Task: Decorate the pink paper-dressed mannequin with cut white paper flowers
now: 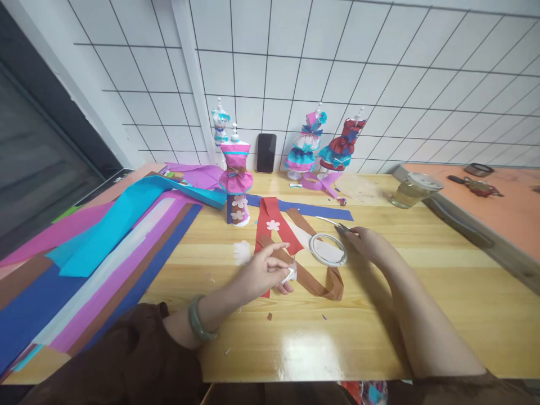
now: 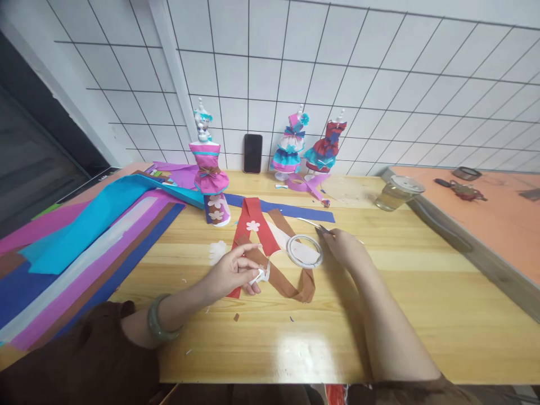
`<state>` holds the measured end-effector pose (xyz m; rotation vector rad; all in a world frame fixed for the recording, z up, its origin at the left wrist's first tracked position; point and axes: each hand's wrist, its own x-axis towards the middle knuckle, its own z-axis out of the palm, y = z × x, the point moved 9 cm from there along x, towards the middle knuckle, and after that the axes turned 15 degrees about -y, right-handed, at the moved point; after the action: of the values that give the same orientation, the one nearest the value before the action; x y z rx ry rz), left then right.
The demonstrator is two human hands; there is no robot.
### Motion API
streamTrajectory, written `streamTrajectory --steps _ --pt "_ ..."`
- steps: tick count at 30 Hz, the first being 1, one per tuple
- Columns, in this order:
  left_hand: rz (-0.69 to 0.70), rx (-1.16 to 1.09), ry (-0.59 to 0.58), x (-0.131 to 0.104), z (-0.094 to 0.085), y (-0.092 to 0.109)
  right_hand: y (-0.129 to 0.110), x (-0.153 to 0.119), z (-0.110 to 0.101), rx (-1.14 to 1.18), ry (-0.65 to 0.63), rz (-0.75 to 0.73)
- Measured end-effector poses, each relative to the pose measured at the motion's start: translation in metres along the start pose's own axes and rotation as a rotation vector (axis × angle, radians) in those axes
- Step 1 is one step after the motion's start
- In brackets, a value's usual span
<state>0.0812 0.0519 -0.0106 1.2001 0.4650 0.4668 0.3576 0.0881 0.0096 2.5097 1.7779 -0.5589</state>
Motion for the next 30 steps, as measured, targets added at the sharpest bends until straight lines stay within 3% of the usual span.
streamTrajectory --steps 2,4,8,10,15,23,30 --pt "0.003 -0.001 0.006 0.000 0.000 0.001 -0.015 -0.012 -0.014 -0.029 0.130 -0.063" --pt "0.026 -0.010 0.015 0.000 -0.001 0.003 -0.043 -0.029 -0.023 -0.012 0.201 -0.223" --pt "0.093 -0.026 0.052 -0.002 -0.003 0.012 -0.098 -0.050 0.011 0.027 -0.149 -0.526" --pt "0.124 -0.027 0.079 -0.004 -0.005 0.018 -0.109 -0.055 0.021 -0.056 -0.173 -0.547" --pt "0.203 -0.014 0.114 -0.009 -0.007 0.029 -0.102 -0.052 0.023 -0.124 -0.145 -0.462" --pt "0.234 0.017 0.172 -0.013 -0.010 0.033 -0.063 -0.052 -0.014 0.015 -0.048 -0.330" --pt "0.236 0.108 0.154 -0.016 0.001 0.031 -0.047 -0.040 -0.026 0.111 0.049 -0.338"
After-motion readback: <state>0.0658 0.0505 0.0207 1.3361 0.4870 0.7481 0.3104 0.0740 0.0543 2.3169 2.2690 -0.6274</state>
